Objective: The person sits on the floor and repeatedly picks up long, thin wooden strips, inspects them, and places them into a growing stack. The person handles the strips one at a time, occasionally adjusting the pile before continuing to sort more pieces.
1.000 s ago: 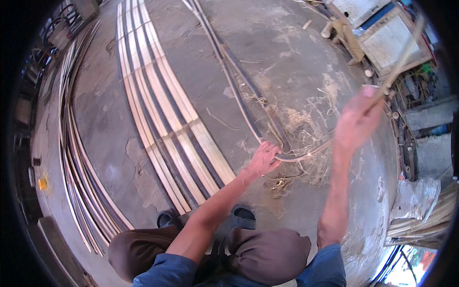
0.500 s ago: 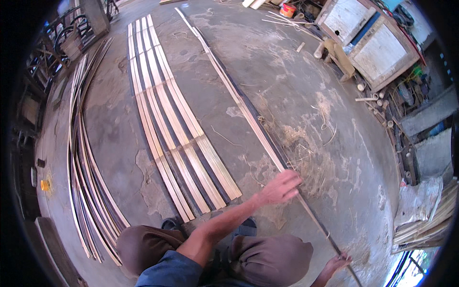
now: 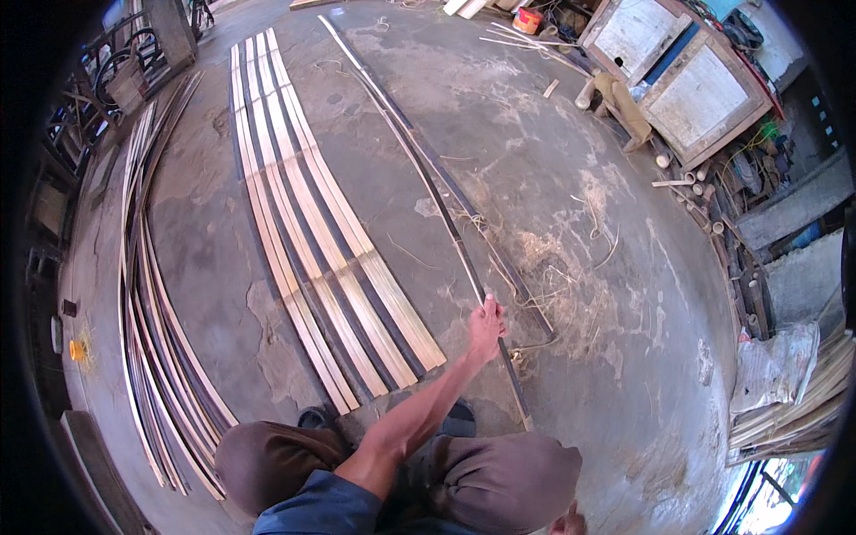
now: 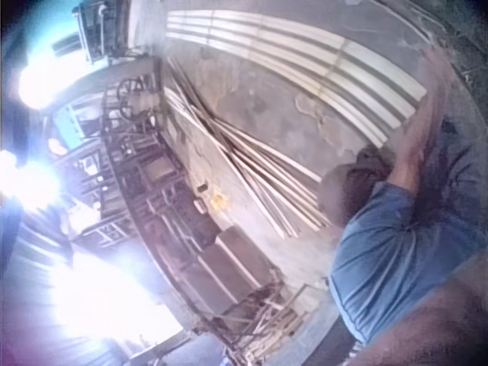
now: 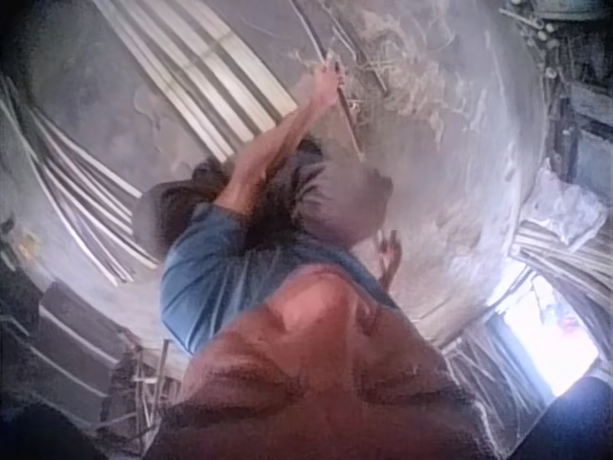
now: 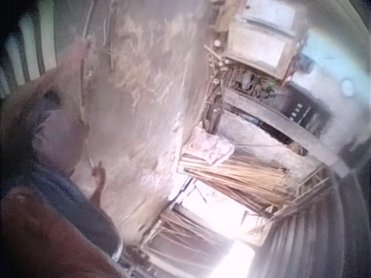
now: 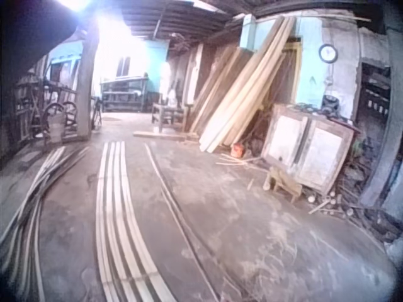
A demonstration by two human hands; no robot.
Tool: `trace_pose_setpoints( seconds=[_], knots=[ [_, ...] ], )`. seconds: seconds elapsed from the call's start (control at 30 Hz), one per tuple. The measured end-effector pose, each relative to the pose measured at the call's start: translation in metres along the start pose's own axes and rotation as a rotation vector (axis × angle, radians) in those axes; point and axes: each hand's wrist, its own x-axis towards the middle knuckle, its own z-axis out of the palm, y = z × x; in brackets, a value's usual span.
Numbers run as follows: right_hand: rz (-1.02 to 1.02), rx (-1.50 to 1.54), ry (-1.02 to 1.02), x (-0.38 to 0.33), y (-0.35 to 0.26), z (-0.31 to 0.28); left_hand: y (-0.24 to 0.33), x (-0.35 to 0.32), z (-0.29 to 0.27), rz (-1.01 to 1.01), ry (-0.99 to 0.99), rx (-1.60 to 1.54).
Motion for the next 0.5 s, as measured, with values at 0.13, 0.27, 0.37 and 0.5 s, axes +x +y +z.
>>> trace_pose_setpoints(
  seconds=[0.13,0.27,0.37,0.5],
  knots=[
    [-0.504,0.090,0.162,0.024,-0.190,-0.028,-0.011,-0.039,0.012,-0.033,-0.036,-0.057],
    [-0.639,0.235,0.331,0.012,-0.370,-0.013,-0.026,-0.075,0.031,0.039,-0.120,0.198],
    [-0.493,0.121,0.245,0.006,-0.398,-0.007,-0.010,-0.090,0.031,0.170,-0.136,0.351],
    [-0.418,-0.076,0.203,0.035,-0.303,0.021,0.070,-0.029,-0.009,0.076,-0.020,-0.123]
  ],
)
